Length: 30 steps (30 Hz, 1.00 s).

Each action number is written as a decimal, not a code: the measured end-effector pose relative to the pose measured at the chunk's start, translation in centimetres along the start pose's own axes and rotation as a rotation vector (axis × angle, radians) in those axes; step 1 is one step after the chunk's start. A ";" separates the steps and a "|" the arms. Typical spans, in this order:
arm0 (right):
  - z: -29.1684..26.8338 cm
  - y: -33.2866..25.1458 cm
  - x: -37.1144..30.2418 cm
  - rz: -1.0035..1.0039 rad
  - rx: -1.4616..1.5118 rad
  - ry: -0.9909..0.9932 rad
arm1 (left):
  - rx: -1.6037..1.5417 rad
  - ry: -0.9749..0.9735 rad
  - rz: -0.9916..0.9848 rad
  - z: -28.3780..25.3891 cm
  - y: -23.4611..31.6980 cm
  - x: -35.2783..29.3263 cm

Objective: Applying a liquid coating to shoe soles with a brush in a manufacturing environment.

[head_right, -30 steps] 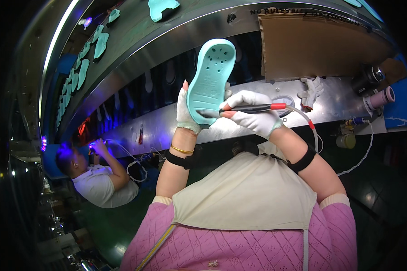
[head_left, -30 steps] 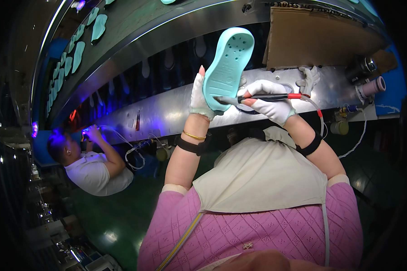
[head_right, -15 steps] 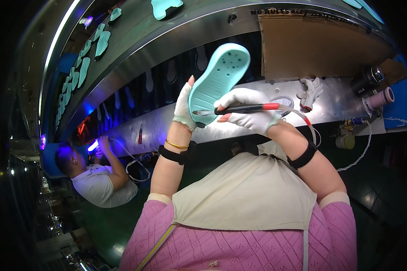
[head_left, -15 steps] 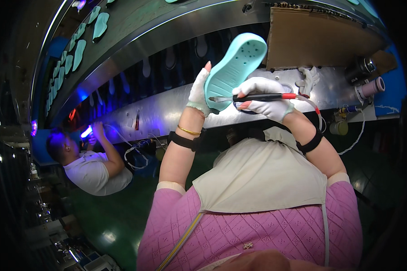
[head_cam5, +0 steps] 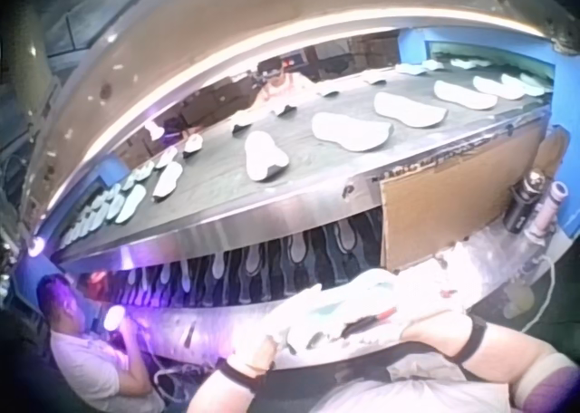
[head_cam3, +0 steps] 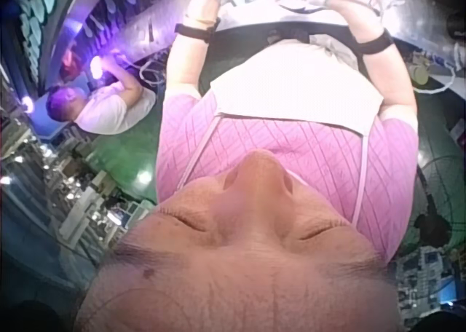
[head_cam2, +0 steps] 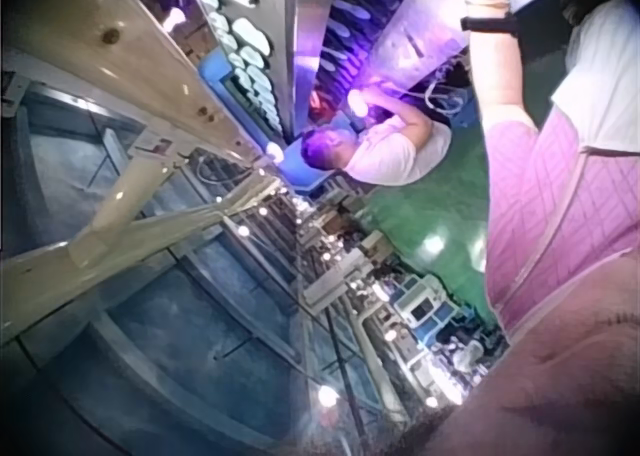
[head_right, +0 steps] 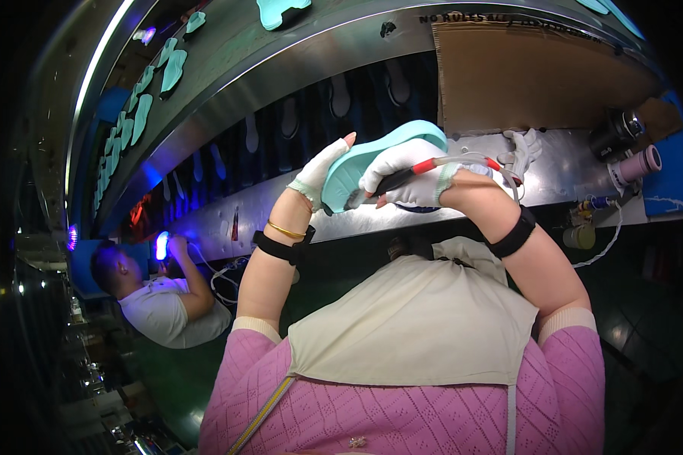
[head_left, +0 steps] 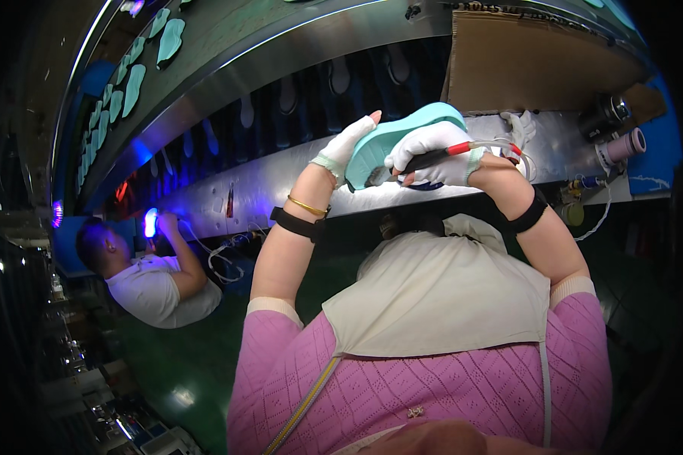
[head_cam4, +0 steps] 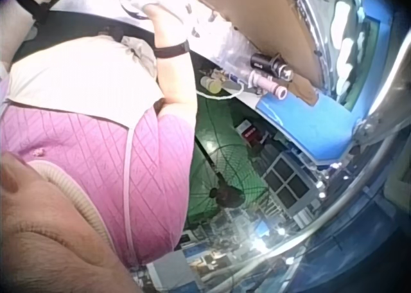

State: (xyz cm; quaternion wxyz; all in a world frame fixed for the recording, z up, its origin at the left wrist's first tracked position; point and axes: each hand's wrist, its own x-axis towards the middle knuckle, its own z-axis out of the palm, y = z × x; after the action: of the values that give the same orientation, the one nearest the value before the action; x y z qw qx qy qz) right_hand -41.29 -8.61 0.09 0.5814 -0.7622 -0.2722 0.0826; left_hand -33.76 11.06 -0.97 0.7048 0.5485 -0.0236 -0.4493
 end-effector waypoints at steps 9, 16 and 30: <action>-1.4 0.0 -1.3 -0.047 0.061 0.235 | -0.313 -0.105 0.008 -0.8 -1.6 0.6; 3.8 1.4 -1.5 0.133 0.210 0.314 | -0.606 -0.178 0.359 0.1 -4.9 0.8; 2.3 1.3 -0.6 0.110 0.526 0.458 | -0.766 -0.222 0.476 2.7 -6.6 -0.2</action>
State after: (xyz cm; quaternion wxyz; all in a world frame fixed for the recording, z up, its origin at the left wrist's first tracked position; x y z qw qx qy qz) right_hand -42.42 -7.24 -1.94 0.7986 -0.5985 -0.0627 0.0079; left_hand -39.27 9.18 -5.06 0.9333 0.1766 -0.0568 -0.3074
